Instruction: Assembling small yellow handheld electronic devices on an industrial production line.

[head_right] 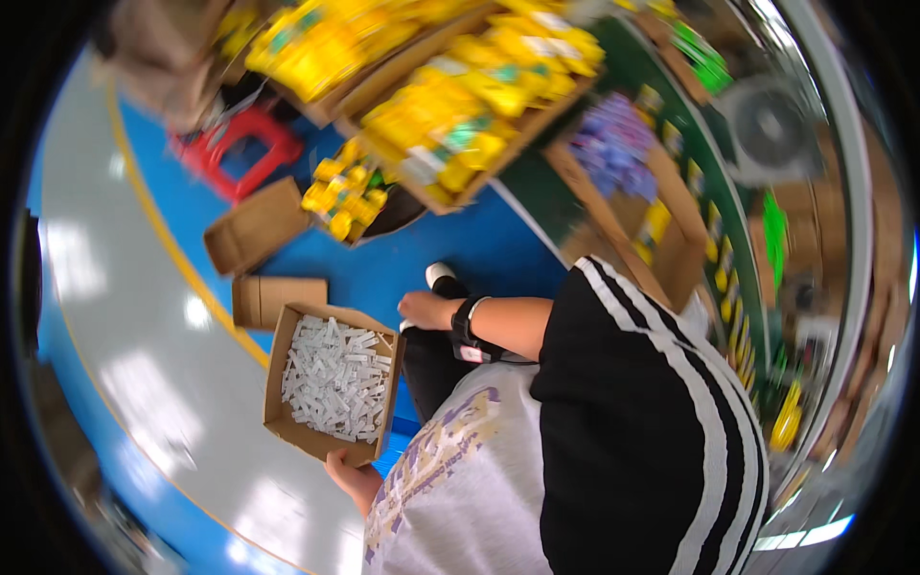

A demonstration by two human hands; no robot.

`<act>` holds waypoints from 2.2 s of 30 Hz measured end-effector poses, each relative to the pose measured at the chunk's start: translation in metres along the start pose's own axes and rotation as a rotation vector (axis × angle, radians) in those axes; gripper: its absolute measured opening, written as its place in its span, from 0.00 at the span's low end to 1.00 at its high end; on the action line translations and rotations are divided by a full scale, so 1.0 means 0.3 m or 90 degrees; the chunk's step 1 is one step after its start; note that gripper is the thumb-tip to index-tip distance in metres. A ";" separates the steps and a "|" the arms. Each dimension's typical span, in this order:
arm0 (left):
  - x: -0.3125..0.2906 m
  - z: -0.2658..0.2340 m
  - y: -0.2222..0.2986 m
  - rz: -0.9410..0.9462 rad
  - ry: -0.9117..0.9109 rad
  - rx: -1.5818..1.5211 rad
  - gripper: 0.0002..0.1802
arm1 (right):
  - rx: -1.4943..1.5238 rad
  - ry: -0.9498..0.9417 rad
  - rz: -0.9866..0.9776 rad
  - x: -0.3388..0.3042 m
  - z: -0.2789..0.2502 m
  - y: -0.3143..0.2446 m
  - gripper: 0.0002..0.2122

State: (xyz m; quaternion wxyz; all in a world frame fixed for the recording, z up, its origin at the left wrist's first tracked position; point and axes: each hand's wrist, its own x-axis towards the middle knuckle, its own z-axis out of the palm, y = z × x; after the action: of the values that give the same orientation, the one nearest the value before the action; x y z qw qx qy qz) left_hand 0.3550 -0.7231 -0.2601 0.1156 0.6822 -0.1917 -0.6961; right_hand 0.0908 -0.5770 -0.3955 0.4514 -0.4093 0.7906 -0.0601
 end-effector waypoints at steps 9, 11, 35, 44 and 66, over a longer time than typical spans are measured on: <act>0.311 -0.189 -0.016 0.114 -0.336 0.025 0.14 | 0.036 0.530 0.155 -0.457 -0.091 -0.284 0.16; 0.353 -0.167 -0.011 0.055 -0.389 0.022 0.14 | 0.066 0.652 0.223 -0.607 -0.046 -0.326 0.15; -0.960 0.712 -0.519 -0.055 -0.592 0.626 0.13 | 0.750 0.972 0.582 -1.981 0.040 0.293 0.20; -1.120 0.887 -0.911 0.002 -0.719 0.830 0.23 | 0.438 0.983 0.444 -2.077 0.013 0.299 0.11; -0.732 1.105 -0.256 0.193 -0.687 0.921 0.15 | 0.148 0.826 0.563 -1.438 -0.385 0.140 0.22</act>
State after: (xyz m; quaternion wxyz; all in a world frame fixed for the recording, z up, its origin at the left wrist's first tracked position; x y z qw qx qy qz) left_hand 0.0425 -0.5251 -0.0952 -0.3551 0.1377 -0.6968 -0.6079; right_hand 0.0887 -0.2784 -0.0606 -0.0777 0.1093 0.9737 -0.1840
